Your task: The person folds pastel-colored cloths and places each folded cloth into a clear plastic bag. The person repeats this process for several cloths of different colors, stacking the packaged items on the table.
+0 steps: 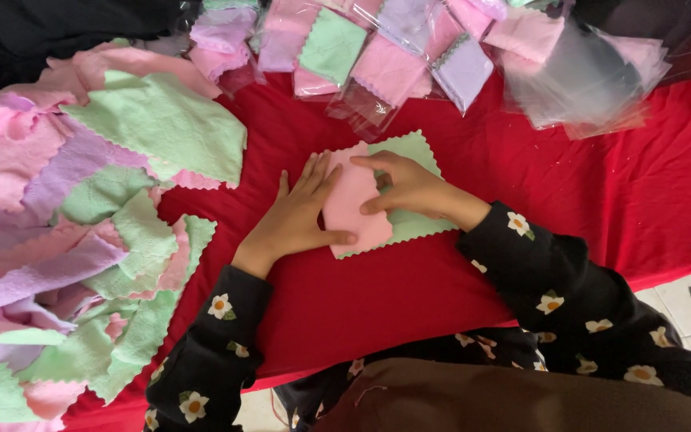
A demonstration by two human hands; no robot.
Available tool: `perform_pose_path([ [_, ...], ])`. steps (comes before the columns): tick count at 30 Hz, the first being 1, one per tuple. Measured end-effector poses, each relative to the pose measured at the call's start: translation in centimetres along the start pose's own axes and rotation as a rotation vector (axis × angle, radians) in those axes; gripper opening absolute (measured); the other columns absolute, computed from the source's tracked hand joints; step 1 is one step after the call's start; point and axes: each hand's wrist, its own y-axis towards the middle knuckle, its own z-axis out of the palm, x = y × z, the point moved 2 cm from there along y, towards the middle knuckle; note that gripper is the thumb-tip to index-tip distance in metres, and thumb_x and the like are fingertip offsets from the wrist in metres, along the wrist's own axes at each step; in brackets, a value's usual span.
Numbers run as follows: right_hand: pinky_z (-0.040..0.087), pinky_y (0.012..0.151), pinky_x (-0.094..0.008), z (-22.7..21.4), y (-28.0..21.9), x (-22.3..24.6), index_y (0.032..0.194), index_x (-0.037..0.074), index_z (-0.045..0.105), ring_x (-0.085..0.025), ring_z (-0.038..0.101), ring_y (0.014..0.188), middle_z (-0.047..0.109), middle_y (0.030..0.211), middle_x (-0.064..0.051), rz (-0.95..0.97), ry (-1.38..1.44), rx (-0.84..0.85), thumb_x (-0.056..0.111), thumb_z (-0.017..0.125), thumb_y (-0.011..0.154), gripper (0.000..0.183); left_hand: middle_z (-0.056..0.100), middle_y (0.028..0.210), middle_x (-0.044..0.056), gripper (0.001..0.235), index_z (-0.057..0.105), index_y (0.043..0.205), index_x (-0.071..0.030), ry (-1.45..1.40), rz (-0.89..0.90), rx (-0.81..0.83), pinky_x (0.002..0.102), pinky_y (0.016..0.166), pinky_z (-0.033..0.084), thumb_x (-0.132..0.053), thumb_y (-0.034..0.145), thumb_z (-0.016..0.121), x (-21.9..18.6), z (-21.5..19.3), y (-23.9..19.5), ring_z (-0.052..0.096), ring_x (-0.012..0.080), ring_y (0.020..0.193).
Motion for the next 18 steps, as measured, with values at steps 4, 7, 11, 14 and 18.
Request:
perform_pose_path([
  [4, 0.063, 0.061, -0.030, -0.9, 1.3, -1.9, 0.152, 0.009, 0.047, -0.027, 0.057, 0.105, 0.043, 0.145, -0.021, -0.023, -0.140, -0.029, 0.020, 0.093, 0.070, 0.095, 0.003, 0.170, 0.019, 0.121, 0.017, 0.162, -0.008, -0.032, 0.006, 0.010, 0.070, 0.117, -0.005, -0.075, 0.077, 0.070, 0.7, 0.3, 0.2, -0.003, 0.0342, 0.157],
  [7, 0.064, 0.082, -0.043, -2.2, 0.8, -1.3, 0.150, 0.013, 0.050, -0.035, 0.067, 0.106, 0.047, 0.137, -0.021, -0.252, -0.254, -0.101, 0.019, 0.090, 0.075, 0.085, 0.004, 0.170, 0.018, 0.118, 0.019, 0.161, -0.007, -0.014, -0.012, 0.023, 0.069, 0.118, -0.005, -0.074, 0.078, 0.069, 0.9, 0.5, 0.4, -0.001, 0.0319, 0.157],
  [11, 0.061, 0.087, -0.046, -4.0, -0.6, 1.3, 0.139, 0.010, 0.060, -0.035, 0.067, 0.110, 0.056, 0.128, -0.018, -0.323, -0.288, -0.203, 0.021, 0.085, 0.084, 0.062, 0.009, 0.170, 0.016, 0.097, 0.023, 0.161, -0.010, 0.075, -0.011, -0.075, 0.071, 0.117, -0.001, -0.071, 0.091, 0.052, 1.6, 1.9, 1.1, 0.005, 0.0300, 0.157],
  [14, 0.060, 0.087, -0.046, -3.8, -0.8, 2.1, 0.138, 0.012, 0.061, -0.032, 0.065, 0.115, 0.060, 0.126, -0.015, -0.374, -0.327, -0.280, 0.028, 0.079, 0.091, 0.053, 0.020, 0.167, 0.018, 0.081, 0.032, 0.157, -0.007, 0.130, 0.060, -0.259, 0.071, 0.117, 0.008, -0.061, 0.100, 0.048, 1.1, 2.4, 1.5, 0.015, 0.0311, 0.155],
  [18, 0.058, 0.089, -0.043, 0.0, 0.2, 0.8, 0.146, 0.016, 0.053, -0.027, 0.061, 0.124, 0.062, 0.133, -0.005, -0.585, -0.418, -0.306, 0.027, 0.061, 0.102, 0.045, 0.038, 0.158, 0.023, 0.072, 0.047, 0.149, -0.003, 0.241, 0.287, -0.305, 0.068, 0.112, 0.031, -0.047, 0.095, 0.063, -1.0, 4.5, 2.2, 0.027, 0.0393, 0.151],
])
